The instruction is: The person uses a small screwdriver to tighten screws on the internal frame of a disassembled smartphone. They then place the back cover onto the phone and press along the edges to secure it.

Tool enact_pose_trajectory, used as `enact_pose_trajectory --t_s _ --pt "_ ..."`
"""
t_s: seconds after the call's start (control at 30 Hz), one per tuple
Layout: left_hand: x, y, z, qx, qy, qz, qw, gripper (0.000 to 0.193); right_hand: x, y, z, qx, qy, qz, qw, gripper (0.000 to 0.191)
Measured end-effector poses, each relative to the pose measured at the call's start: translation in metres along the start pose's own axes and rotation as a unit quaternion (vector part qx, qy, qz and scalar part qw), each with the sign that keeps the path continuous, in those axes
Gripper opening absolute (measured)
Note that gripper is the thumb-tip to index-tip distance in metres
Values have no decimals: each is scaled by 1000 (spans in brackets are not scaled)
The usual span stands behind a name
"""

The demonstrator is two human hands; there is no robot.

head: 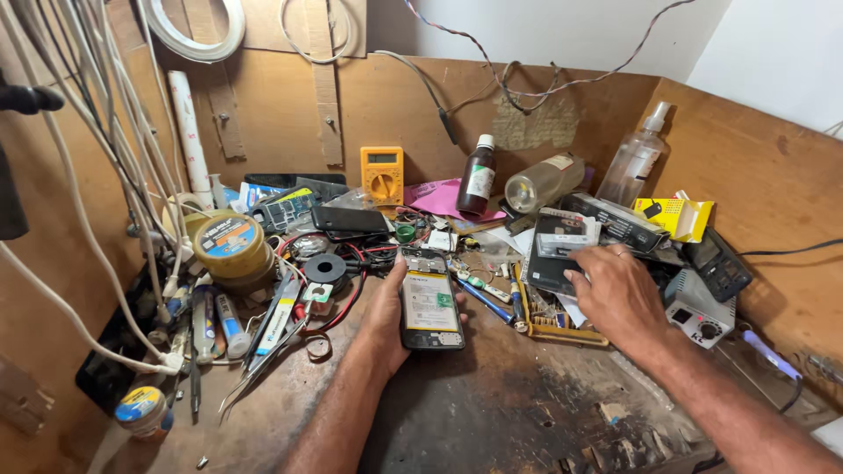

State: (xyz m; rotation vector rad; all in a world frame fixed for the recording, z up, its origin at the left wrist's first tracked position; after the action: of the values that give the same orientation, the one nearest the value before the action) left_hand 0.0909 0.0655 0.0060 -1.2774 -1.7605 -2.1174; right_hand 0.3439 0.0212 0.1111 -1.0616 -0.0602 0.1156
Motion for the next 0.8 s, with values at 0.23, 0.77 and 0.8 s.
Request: enact_pose_trajectory --t_s 0.23,0.77,0.8 --pt "3 1 -2 10 9 17 1000 71 1 4 7 -43 19 24 999 72" --pt "2 0 -2 26 4 7 1000 70 -20 22 20 -137 92 -2 986 42" --pt "2 1 -2 22 7 9 1000 70 -21 22 20 -141 66 -21 988 40"
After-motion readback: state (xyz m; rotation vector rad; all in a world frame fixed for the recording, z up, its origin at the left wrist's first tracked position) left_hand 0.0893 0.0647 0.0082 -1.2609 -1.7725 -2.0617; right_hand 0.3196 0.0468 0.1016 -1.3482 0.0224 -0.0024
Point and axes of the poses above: each hand's wrist, its own z-axis towards the middle knuckle, its own y-axis out of the palm, x = y × z, the point moved 8 cm from there along z, towards the middle knuckle, and after that the axes turned 1 degree about -x, right-handed, at the moved point
